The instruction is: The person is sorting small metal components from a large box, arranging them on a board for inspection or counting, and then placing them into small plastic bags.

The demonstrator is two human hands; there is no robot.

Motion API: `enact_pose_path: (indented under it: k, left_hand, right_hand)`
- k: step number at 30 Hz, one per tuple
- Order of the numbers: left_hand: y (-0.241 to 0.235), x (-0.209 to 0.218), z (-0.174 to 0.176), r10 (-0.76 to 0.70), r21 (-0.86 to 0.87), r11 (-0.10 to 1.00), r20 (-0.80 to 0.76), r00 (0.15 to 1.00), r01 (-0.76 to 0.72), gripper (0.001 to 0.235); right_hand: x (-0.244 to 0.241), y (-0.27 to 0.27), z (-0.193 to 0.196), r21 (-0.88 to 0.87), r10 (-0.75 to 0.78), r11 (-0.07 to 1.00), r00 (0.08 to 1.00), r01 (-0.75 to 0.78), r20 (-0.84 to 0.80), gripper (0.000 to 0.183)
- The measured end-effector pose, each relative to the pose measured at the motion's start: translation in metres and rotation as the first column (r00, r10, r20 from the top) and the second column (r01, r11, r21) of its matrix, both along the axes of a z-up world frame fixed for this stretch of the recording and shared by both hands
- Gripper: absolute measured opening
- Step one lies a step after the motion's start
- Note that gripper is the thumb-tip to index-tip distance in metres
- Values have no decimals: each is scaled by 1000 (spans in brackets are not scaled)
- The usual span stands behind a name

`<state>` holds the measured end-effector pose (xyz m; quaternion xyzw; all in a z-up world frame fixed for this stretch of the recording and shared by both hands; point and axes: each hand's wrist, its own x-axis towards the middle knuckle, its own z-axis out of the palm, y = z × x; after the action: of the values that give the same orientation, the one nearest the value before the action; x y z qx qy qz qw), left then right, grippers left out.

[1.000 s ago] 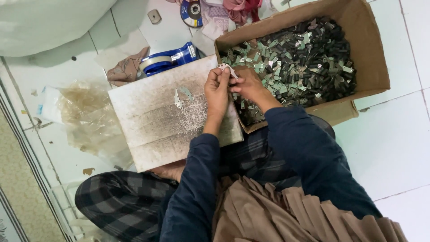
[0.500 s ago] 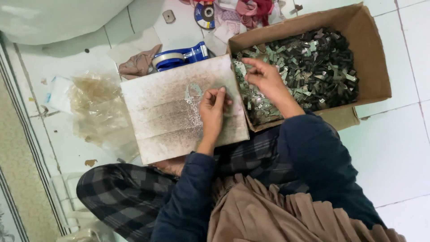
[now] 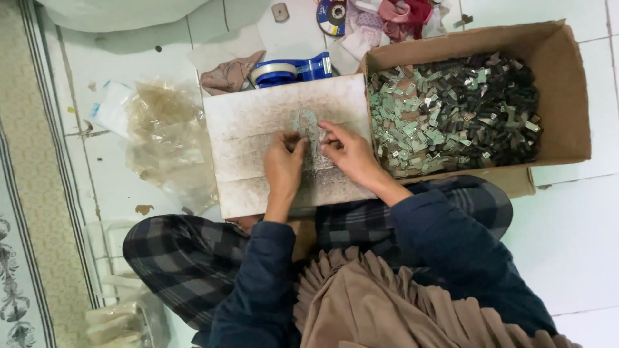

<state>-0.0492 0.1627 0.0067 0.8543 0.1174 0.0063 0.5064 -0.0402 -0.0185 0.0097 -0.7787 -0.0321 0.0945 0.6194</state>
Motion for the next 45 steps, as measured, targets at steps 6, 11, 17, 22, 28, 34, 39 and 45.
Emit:
enact_pose_path:
  k: [6, 11, 17, 22, 28, 34, 39, 45]
  left_hand:
    - [-27, 4, 21, -65, 131, 990, 144, 987, 46, 35]
    - [-77, 27, 20, -286, 43, 957, 267, 920, 286, 22]
    - [-161, 52, -28, -577, 217, 814, 194, 793, 539, 31]
    - [-173, 62, -55, -711, 561, 607, 68, 700, 563, 29]
    - [-164, 67, -56, -638, 344, 759, 227, 736, 553, 24]
    - [-161, 71, -50, -488, -29, 857, 281, 827, 515, 23]
    - [-159, 67, -8, -436, -208, 860, 177, 882, 466, 21]
    - [-158, 69, 0, -423, -256, 858, 144, 895, 446, 21]
  right_hand:
    - [11, -32, 19, -123, -36, 991, 985, 57, 168, 33]
    - [38, -125, 47, -199, -54, 978, 997, 65, 60, 26]
    - [44, -181, 17, -633, 72, 763, 991, -129, -115, 25]
    - [54, -163, -43, -814, 64, 467, 932, -345, -357, 38]
    - [53, -154, -128, -880, 170, 247, 912, -406, -373, 26]
    - [67, -153, -76, -839, 175, 421, 939, -344, -297, 20]
    - [68, -171, -2, -690, 33, 696, 968, -200, -247, 24]
    - [73, -198, -33, -645, 93, 720, 957, -256, -275, 25]
